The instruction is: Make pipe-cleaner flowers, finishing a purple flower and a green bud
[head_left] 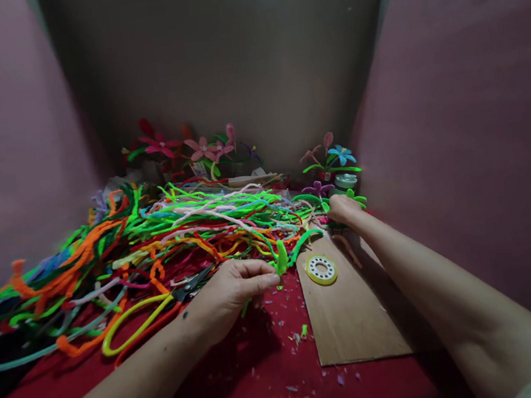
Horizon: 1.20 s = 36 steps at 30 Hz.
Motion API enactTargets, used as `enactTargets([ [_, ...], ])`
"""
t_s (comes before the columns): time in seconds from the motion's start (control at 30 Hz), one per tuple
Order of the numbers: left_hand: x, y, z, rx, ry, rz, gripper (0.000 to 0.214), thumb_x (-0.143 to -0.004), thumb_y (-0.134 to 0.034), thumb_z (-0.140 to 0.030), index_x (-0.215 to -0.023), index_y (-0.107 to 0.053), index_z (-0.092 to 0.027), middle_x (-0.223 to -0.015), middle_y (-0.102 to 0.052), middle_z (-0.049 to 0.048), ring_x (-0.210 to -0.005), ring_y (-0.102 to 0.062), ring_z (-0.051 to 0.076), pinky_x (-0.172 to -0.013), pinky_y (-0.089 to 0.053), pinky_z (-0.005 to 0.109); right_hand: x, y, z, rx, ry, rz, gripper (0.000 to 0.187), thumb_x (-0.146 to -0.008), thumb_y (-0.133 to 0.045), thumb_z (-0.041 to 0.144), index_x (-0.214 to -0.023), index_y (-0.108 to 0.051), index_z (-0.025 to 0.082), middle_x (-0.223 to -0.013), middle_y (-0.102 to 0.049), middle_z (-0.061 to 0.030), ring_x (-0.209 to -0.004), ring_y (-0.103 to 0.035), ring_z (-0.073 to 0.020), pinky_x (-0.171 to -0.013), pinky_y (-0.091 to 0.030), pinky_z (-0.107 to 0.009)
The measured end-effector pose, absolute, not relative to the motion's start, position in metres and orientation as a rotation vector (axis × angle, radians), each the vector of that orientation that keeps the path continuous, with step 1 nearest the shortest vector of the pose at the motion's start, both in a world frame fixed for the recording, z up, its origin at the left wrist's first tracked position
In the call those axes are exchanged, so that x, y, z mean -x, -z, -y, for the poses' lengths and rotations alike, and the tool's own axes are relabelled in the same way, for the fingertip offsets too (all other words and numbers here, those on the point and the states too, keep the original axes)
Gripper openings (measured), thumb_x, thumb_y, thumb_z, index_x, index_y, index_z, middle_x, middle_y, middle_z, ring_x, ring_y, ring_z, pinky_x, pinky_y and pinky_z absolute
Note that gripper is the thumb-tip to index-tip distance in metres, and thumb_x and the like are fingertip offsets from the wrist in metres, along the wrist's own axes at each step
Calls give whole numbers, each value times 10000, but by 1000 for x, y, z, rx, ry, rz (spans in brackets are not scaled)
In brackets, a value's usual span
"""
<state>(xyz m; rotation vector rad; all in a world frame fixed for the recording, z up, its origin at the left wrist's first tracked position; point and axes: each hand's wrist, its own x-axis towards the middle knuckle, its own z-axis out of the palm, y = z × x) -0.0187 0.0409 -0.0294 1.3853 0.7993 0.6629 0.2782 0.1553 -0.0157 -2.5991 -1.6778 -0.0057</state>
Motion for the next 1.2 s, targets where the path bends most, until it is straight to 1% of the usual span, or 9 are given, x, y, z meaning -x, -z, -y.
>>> enactTargets([
  [0.27,18,23,-39,-1304,-712,-839,237,-673,-682,-347,-587,-572,-156,-478,-355,-62,-445,-220,62,-449,-128,247,-280,-4,-143,2486,-41,1512,343,-635,-607,70,-969,-684,67,-1061,-637,-258,-1031,-589,-378,-792,-456,-431],
  [0.37,16,22,-36,-1269,-777,-841,224,-661,-696,-344,-597,-595,-153,-507,-418,-51,-451,-255,60,-451,-155,243,-273,-13,-121,2334,-19,1432,340,-661,-568,75,-984,-674,54,-1047,-636,-262,-1041,-574,-385,-813,-429,-436],
  [0.47,13,21,-34,-1238,-859,-869,201,-632,-719,-328,-625,-628,-149,-604,-546,-20,-501,-369,73,-481,-231,234,-253,-16,-94,2079,-22,1399,362,-761,-464,132,-1078,-637,106,-1086,-638,-174,-1075,-556,-294,-841,-412,-350],
  [0.57,10,21,-32,-1196,-946,-872,194,-615,-739,-309,-665,-633,-154,-657,-574,-19,-566,-436,85,-539,-296,226,-221,-9,-70,1831,-204,1421,329,-790,-425,218,-1010,-655,137,-848,-676,-69,-799,-621,-190,-659,-447,-255],
  [0.67,8,23,-30,-1201,-986,-847,192,-645,-725,-295,-715,-620,-150,-666,-541,-29,-585,-422,78,-564,-305,221,-187,3,-49,1640,-370,1421,280,-768,-437,267,-860,-660,124,-656,-609,-13,-580,-541,-126,-540,-417,-227],
  [0.77,9,26,-30,-1253,-975,-804,177,-689,-691,-288,-700,-591,-142,-611,-465,-46,-544,-351,64,-530,-267,220,-163,16,-34,1244,-700,1260,155,-660,-553,279,-653,-620,140,-572,-532,25,-538,-453,-100,-531,-372,-226],
  [0.83,10,28,-32,-1271,-976,-780,176,-701,-679,-284,-695,-583,-136,-597,-445,-48,-529,-325,60,-513,-247,221,-157,23,-27,1135,-845,1146,112,-608,-611,251,-636,-626,144,-608,-555,23,-582,-457,-99,-575,-369,-227],
  [0.97,11,31,-34,-1217,-974,-756,195,-688,-690,-286,-701,-572,-131,-611,-469,-39,-517,-345,53,-500,-246,216,-154,33,-21,1099,-1060,1050,97,-571,-659,222,-618,-616,149,-587,-545,33,-538,-426,-86,-521,-324,-226],
  [1.2,9,30,-32,-1065,-901,-782,258,-640,-712,-251,-606,-478,-148,-470,-367,-85,-387,-258,21,-412,-162,207,-150,41,-15,977,-1367,812,286,-495,-740,176,-606,-477,187,-452,-388,106,-358,-295,-42,-354,-230,-190],
])
